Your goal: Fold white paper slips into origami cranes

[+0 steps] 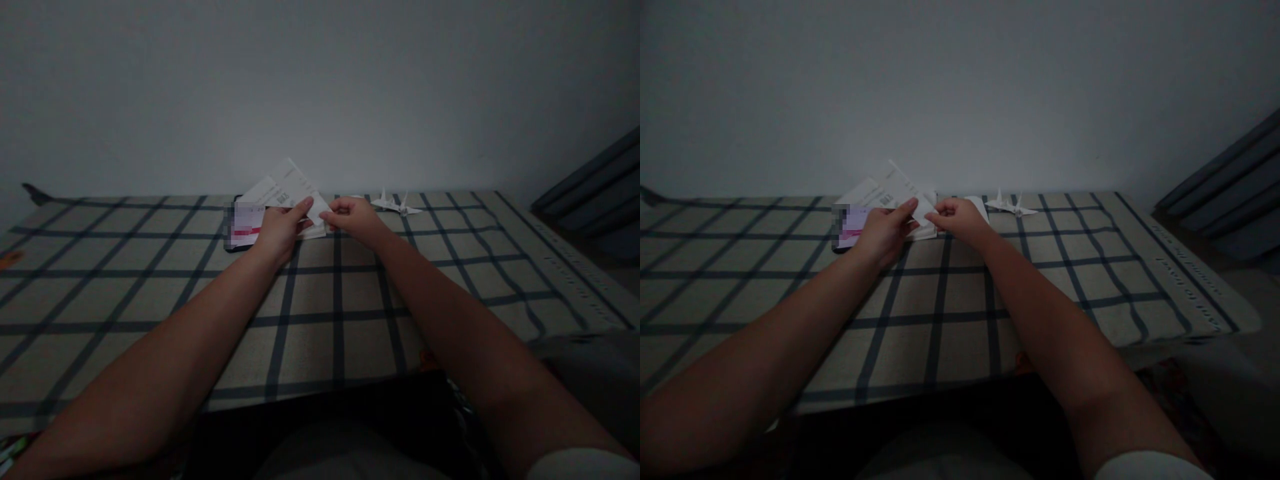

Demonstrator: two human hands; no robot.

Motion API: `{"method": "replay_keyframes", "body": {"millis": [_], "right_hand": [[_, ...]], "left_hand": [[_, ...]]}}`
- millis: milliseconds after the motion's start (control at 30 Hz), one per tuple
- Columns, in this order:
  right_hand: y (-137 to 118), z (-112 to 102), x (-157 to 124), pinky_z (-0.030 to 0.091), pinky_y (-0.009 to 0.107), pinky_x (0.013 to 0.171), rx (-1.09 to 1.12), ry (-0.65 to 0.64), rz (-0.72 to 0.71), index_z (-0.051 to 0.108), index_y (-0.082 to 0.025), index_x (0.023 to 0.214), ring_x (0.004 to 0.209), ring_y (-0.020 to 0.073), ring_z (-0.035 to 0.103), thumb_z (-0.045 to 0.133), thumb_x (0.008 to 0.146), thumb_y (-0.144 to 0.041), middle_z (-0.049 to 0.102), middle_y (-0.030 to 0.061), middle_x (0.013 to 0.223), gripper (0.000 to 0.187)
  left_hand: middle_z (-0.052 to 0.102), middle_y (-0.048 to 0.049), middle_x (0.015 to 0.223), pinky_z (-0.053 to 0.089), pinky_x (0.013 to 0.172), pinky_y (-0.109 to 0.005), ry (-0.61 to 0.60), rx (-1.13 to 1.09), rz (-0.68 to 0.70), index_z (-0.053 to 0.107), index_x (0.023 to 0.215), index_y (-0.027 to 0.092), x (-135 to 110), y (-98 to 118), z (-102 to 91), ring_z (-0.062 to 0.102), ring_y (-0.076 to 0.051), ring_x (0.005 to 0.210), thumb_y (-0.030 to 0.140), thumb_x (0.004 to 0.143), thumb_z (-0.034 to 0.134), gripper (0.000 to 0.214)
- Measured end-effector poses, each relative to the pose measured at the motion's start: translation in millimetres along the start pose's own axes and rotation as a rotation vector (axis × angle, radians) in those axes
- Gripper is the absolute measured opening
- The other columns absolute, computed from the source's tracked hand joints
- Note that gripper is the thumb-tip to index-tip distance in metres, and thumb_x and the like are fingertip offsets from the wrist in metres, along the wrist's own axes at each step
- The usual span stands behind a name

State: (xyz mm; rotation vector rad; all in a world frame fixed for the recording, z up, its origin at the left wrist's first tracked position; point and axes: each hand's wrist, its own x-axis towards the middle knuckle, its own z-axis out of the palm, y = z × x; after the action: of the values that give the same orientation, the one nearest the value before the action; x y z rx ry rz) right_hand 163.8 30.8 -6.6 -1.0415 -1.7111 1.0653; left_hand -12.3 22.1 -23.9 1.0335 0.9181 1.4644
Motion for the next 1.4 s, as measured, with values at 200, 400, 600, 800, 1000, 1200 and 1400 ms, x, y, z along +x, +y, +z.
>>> {"method": "replay_keyframes", "body": {"millis": [200,400,600,800,1000,1200,1400], "right_hand": [[4.2,3.5,-0.9,0.043,0.027,0.063,-0.057,-0.031,-0.074,0.064,-0.019,0.076,0.064,0.0128,0.056,0.073,0.085,-0.042,0.065,-0.0004,0.067,0.027],[4.6,2.8,-2.2,0.038,0.028,0.062,-0.151,-0.012,-0.096,0.061,-0.019,0.072,0.064,0.0125,0.054,0.072,0.086,-0.043,0.062,-0.001,0.065,0.03],[-1.1,4.9,-3.9,0.03,0.027,0.056,-0.176,0.048,-0.096,0.048,-0.023,0.066,0.057,0.0094,0.042,0.076,0.083,-0.037,0.052,-0.0057,0.058,0.036],[0.0,5.2,-4.5,0.031,0.027,0.057,-0.21,0.056,-0.101,0.044,-0.024,0.067,0.057,0.0098,0.042,0.076,0.084,-0.038,0.051,-0.0063,0.058,0.038],[-0.2,5.0,-6.0,0.041,0.026,0.06,-0.09,0.0,-0.089,0.05,-0.023,0.072,0.062,0.0124,0.054,0.07,0.09,-0.052,0.059,-0.0025,0.065,0.039],[3.2,2.2,-2.2,0.041,0.026,0.06,-0.133,0.019,-0.116,0.054,-0.022,0.068,0.063,0.0133,0.056,0.069,0.093,-0.058,0.056,-0.0025,0.062,0.046],[0.4,2.3,-4.3,0.046,0.027,0.063,-0.097,-0.093,-0.063,0.063,-0.02,0.07,0.065,0.0141,0.061,0.071,0.093,-0.056,0.065,0.0,0.065,0.044]], "left_hand": [[0.082,-0.0117,0.11,0.063,0.076,-0.029,0.011,-0.014,0.003,0.074,0.089,0.016,1.1,-0.5,1.6,0.078,-0.022,0.095,0.041,0.07,0.095,0.038],[0.083,-0.0121,0.111,0.065,0.078,-0.031,-0.018,-0.035,0.011,0.074,0.087,0.016,-0.2,0.3,1.9,0.079,-0.025,0.099,0.045,0.066,0.099,0.044],[0.082,-0.0128,0.114,0.063,0.076,-0.028,-0.02,-0.018,0.002,0.074,0.087,0.016,0.2,-1.1,1.2,0.078,-0.024,0.102,0.047,0.067,0.097,0.043],[0.082,-0.0124,0.112,0.063,0.075,-0.029,-0.034,-0.018,0.003,0.075,0.091,0.016,0.1,0.1,1.0,0.079,-0.024,0.099,0.047,0.066,0.098,0.046],[0.083,-0.0123,0.111,0.064,0.077,-0.029,-0.052,0.013,0.029,0.076,0.09,0.016,-2.8,0.2,1.7,0.079,-0.025,0.1,0.048,0.064,0.099,0.047],[0.083,-0.0131,0.105,0.064,0.08,-0.036,-0.056,0.077,0.024,0.077,0.095,0.016,-4.9,-1.7,1.1,0.08,-0.026,0.092,0.05,0.066,0.097,0.049],[0.079,-0.0121,0.125,0.065,0.088,-0.04,0.042,0.027,0.151,0.072,0.107,0.021,-3.4,0.3,3.0,0.079,-0.028,0.106,0.046,0.069,0.094,0.051]]}}
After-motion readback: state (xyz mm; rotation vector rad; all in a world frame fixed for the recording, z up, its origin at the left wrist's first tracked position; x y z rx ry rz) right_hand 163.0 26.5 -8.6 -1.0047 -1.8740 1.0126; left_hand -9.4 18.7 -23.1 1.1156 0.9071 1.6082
